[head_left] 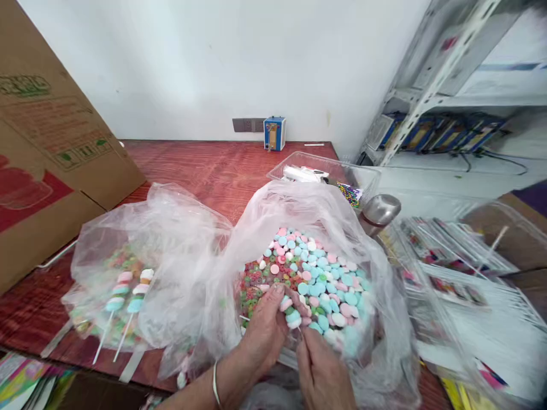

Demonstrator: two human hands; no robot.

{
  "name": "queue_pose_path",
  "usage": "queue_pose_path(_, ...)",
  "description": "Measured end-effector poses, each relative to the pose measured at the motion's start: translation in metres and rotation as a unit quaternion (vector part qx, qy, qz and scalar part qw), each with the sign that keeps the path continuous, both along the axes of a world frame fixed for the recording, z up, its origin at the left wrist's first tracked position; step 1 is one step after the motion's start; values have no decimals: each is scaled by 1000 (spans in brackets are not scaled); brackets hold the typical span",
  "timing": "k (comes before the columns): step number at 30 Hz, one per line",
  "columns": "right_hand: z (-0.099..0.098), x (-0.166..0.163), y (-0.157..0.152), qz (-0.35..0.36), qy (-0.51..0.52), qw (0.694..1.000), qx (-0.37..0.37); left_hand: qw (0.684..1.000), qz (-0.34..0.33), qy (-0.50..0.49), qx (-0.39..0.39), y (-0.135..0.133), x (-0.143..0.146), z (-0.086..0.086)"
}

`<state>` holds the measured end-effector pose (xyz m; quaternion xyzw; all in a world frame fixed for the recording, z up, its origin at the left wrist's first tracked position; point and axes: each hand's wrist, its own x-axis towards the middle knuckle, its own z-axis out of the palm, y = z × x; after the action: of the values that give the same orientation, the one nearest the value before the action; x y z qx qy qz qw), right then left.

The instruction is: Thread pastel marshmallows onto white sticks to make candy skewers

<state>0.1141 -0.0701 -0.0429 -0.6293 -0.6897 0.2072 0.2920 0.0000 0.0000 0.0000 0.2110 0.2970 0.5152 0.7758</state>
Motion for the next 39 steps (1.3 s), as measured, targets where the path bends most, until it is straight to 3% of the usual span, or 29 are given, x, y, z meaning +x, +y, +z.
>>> queue_pose_path(7, -2, -4, 1, 2, 23, 1000, 8, 999, 26, 18, 8, -16, 16, -10)
queue_pose_path(10, 10, -11, 10, -27, 120, 991, -42, 997, 20, 77, 5, -16, 13, -11)
queue_pose_path(13, 21, -10, 21, -59, 257, 959, -102, 983, 22, 178, 47, -1, -8, -14)
queue_pose_path(15, 22, -3, 26, -81, 301, 942, -125, 933, 50, 331, 128, 15, -30, -19)
queue_pose_path(17, 20, 6, 29, -94, 299, 940, -135, 815, 50, 526, 238, 31, -51, -26)
queue_pose_path(19, 18, 12, 31, -94, 275, 947, -137, 707, 2, 637, 308, 42, -66, -34)
queue_pose_path(20, 17, 14, 32, -94, 259, 952, -136, 669, -19, 667, 326, 45, -71, -37)
queue_pose_path(21, 17, 14, 35, -93, 239, 957, -134, 644, -35, 686, 336, 47, -73, -40)
queue_pose_path(23, 18, 12, 42, -94, 186, 970, -128, 624, -37, 702, 341, 48, -73, -44)
queue_pose_path(25, 22, 7, 53, -91, 119, 981, -125, 642, -12, 694, 325, 46, -72, -43)
queue_pose_path(26, 25, 3, 59, -83, 87, 985, -124, 666, 7, 679, 307, 45, -72, -41)
queue_pose_path(31, 28, -24, 82, -27, -42, 989, -143, 865, 80, 481, 121, 41, -78, -27)
queue_pose_path(33, 23, -36, 86, -30, -82, 986, -140, 920, 90, 378, 37, 39, -82, -22)
queue_pose_path(36, 14, -47, 87, -51, -107, 986, -115, 963, 95, 251, -37, 36, -83, -18)
queue_pose_path(39, 8, -44, 87, -74, 2, 992, -105, 972, 87, 214, -52, 33, -83, -19)
